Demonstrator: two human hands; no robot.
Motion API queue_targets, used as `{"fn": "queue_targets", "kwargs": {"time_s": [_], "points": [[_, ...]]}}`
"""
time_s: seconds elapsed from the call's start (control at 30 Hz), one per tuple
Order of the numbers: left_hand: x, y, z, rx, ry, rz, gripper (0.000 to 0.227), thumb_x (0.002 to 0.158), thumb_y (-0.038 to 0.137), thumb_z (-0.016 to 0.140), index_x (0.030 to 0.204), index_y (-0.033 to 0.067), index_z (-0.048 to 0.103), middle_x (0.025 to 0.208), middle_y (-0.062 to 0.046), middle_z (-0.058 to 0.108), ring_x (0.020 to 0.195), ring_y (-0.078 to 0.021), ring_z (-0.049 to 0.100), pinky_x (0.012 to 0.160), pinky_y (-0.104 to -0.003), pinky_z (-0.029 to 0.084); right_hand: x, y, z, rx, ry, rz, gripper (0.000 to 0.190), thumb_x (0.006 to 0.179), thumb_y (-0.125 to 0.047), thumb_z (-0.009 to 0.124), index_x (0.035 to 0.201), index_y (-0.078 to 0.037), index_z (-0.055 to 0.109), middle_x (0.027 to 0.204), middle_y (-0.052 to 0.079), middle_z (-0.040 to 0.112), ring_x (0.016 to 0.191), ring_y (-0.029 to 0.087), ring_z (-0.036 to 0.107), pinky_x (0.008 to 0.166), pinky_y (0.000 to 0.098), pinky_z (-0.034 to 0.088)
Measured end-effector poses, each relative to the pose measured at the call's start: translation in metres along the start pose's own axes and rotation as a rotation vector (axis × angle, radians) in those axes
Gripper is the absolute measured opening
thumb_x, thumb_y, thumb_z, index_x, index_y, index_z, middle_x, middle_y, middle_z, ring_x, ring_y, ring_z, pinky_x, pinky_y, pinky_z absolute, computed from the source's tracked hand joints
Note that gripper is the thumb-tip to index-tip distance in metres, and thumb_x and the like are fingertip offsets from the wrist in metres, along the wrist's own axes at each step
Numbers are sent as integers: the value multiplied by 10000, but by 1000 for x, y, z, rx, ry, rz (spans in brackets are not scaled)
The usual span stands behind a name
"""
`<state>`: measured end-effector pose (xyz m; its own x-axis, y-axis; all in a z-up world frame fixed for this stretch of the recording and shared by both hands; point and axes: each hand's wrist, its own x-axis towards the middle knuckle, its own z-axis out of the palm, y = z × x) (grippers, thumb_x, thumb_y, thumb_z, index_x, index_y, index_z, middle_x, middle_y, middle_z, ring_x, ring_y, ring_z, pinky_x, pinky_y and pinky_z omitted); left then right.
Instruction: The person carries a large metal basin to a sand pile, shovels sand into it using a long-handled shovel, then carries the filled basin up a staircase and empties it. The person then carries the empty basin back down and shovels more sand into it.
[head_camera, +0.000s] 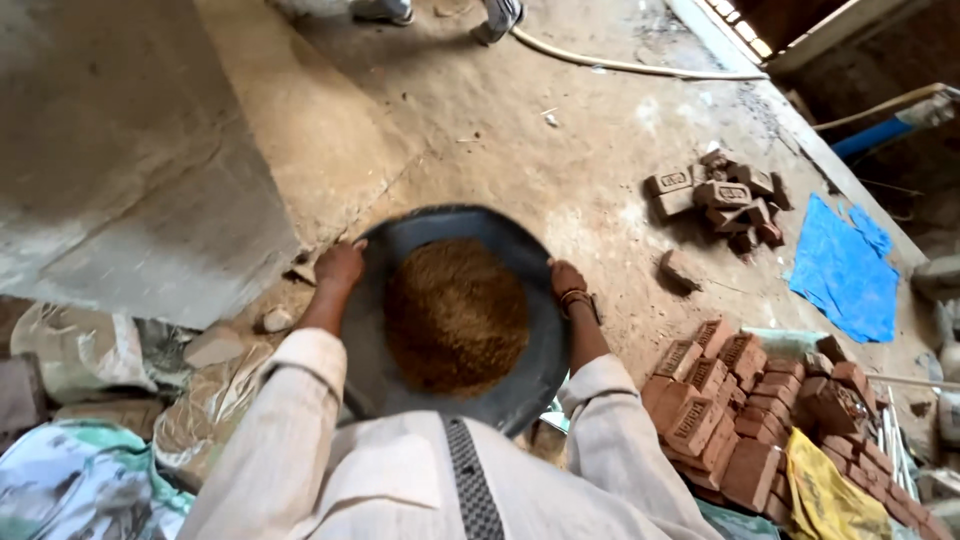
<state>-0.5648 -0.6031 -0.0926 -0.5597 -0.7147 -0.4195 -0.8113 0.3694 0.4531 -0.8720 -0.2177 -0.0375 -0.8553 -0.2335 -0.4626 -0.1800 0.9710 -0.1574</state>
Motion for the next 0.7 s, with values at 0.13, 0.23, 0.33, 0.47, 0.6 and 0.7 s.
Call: {"fn": "queue_targets", "kwargs": {"time_s": [0.13, 0.23, 0.33, 0.47, 0.6, 0.7], "points": [[22, 27, -32, 6, 34, -24, 617, 1064, 578, 392, 1248, 50, 653, 1255, -250, 678, 1190, -432, 638, 973, -535, 512, 43, -16, -14, 45, 108, -3, 527, 1079, -503, 339, 1255, -141, 679, 1289, 160, 693, 1150, 405, 660, 980, 531, 505], [42, 40, -48, 12, 57, -25, 614, 1068, 577, 383, 1224, 50, 658, 1246, -245, 680, 1177, -425, 644, 961, -527, 519, 51, -38, -35, 68, 166, -30, 510, 1070, -518, 363, 1252, -169, 688, 1256, 163, 701, 1136, 409, 657, 963, 530, 506], [64, 55, -61, 53, 92, -9, 602, 1078, 568, 376, 1207, 52, 658, 1213, -235, 689, 1137, -413, 662, 924, -519, 537, 49, -62, -55, 129, 175, -16, 520, 1065, -537, 372, 1260, -172, 689, 1224, 162, 716, 1119, 405, 668, 950, 524, 518], [104, 73, -68, 126, 124, -12, 601, 1088, 569, 360, 1153, 48, 652, 1050, -193, 716, 943, -357, 711, 753, -492, 589, 94, -84, -64, 183, 174, -42, 560, 1068, -564, 381, 1277, -140, 682, 1248, 162, 710, 1133, 403, 663, 962, 521, 517], [143, 103, -90, 156, 81, -81, 626, 1093, 584, 342, 1106, 42, 656, 924, -167, 718, 792, -298, 720, 652, -443, 595, 160, -101, -57, 222, 161, -86, 567, 1055, -562, 391, 1285, -132, 680, 1280, 161, 693, 1165, 407, 640, 982, 520, 505], [177, 124, -103, 112, 26, -131, 602, 1093, 564, 338, 1146, 35, 620, 848, -166, 736, 724, -296, 729, 610, -439, 595, 230, -111, -55, 239, 136, -126, 571, 1055, -561, 390, 1279, -127, 687, 1305, 160, 684, 1197, 409, 623, 1005, 521, 493]]}}
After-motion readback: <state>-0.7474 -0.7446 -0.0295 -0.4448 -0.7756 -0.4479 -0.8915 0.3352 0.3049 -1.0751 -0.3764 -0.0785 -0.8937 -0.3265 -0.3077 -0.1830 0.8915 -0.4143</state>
